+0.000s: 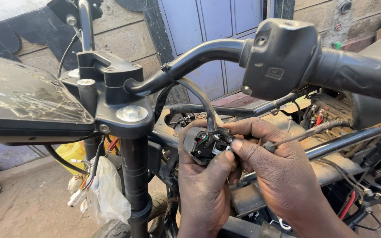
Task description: Inspecting and repairing the handlebar switch assembly of a motorcycle using a screwdriver
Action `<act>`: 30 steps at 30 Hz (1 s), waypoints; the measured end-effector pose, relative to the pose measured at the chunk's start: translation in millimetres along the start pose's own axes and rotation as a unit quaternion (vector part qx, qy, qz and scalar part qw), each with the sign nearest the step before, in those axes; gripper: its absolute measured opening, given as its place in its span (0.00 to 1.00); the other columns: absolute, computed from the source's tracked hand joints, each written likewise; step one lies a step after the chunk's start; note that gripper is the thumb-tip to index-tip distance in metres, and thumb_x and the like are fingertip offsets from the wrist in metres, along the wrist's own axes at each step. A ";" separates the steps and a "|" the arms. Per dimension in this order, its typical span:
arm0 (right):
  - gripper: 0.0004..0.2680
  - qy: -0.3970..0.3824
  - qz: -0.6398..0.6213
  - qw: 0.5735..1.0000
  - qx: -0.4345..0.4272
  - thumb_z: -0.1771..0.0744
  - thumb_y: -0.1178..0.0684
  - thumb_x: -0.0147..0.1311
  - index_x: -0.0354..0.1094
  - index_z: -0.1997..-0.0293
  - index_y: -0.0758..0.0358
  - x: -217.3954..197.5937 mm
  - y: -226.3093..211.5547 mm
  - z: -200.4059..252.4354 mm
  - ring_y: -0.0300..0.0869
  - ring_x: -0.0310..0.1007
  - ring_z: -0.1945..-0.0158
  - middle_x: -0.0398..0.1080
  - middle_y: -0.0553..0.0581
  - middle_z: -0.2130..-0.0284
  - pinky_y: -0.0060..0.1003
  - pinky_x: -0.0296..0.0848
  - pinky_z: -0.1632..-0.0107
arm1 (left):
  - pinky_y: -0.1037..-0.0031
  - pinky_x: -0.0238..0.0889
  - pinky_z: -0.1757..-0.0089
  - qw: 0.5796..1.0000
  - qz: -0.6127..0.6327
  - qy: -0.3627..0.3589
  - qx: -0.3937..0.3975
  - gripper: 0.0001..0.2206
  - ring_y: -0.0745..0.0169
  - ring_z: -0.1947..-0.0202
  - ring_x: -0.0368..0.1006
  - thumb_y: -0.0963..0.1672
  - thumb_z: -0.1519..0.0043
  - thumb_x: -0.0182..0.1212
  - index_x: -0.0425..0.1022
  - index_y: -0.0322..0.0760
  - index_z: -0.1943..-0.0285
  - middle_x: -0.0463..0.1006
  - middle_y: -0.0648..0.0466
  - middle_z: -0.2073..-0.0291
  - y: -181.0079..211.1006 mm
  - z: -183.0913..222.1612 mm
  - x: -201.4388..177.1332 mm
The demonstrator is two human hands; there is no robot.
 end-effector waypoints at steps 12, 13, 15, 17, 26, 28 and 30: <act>0.19 0.121 0.043 0.980 0.155 0.38 0.71 0.56 0.75 0.41 0.64 -63.5 21.3 39.5 0.43 0.57 0.70 0.61 0.57 0.65 0.35 0.57 0.64 | 0.73 0.64 0.76 0.999 -0.023 -0.022 0.014 0.25 0.60 0.83 0.64 0.33 0.48 0.65 0.69 0.36 0.40 0.74 0.42 0.65 4.8 -0.7 8.0; 0.13 0.089 0.024 0.987 0.132 0.37 0.68 0.57 0.77 0.48 0.71 -61.4 16.1 39.5 0.44 0.54 0.74 0.64 0.61 0.71 0.36 0.53 0.69 | 0.71 0.66 0.74 0.999 -0.021 -0.040 0.020 0.27 0.58 0.81 0.66 0.34 0.49 0.67 0.68 0.36 0.39 0.74 0.42 0.62 5.2 0.9 12.4; 0.09 0.055 0.005 0.993 0.107 0.36 0.65 0.58 0.79 0.55 0.78 -57.5 7.1 42.3 0.44 0.51 0.79 0.68 0.64 0.77 0.36 0.49 0.73 | 0.70 0.68 0.73 0.998 -0.021 -0.061 0.028 0.28 0.55 0.80 0.69 0.35 0.49 0.70 0.66 0.35 0.38 0.75 0.41 0.59 7.0 5.3 18.2; 0.11 0.093 -0.030 0.985 0.139 0.35 0.71 0.55 0.75 0.48 0.76 -61.1 9.1 48.6 0.48 0.64 0.66 0.74 0.66 0.60 0.41 0.61 0.62 | 0.66 0.66 0.70 0.996 0.012 -0.089 -0.011 0.16 0.51 0.77 0.70 0.36 0.47 0.68 0.70 0.28 0.51 0.75 0.43 0.69 1.3 10.0 24.5; 0.16 0.035 -0.016 0.999 0.018 0.35 0.56 0.54 0.76 0.41 0.70 -50.8 -31.2 49.3 0.40 0.54 0.81 0.61 0.57 0.79 0.34 0.50 0.78 | 0.75 0.68 0.69 0.983 0.014 -0.169 -0.074 0.37 0.58 0.66 0.74 0.44 0.51 0.79 0.67 0.27 0.32 0.77 0.45 0.58 -7.9 15.4 38.5; 0.17 0.028 -0.058 0.997 0.048 0.35 0.60 0.52 0.76 0.39 0.70 -30.8 -42.5 45.2 0.45 0.64 0.69 0.70 0.63 0.69 0.37 0.59 0.64 | 0.75 0.68 0.69 0.981 0.013 -0.175 -0.079 0.39 0.57 0.67 0.75 0.46 0.51 0.80 0.66 0.28 0.30 0.78 0.46 0.58 -7.4 17.3 40.1; 0.19 0.019 -0.100 0.992 0.077 0.35 0.65 0.50 0.75 0.36 0.71 -18.5 -41.3 38.6 0.49 0.73 0.57 0.79 0.68 0.58 0.40 0.69 0.50 | 0.76 0.68 0.69 0.980 0.013 -0.182 -0.081 0.41 0.56 0.67 0.76 0.47 0.50 0.80 0.64 0.28 0.28 0.78 0.47 0.59 -3.9 17.5 41.3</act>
Point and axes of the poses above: each hand's wrist, its own z-axis away from the middle knuckle, its own x-axis out of the palm, y = z × x, the point moved 10 cm from there along -z, towards the middle knuckle
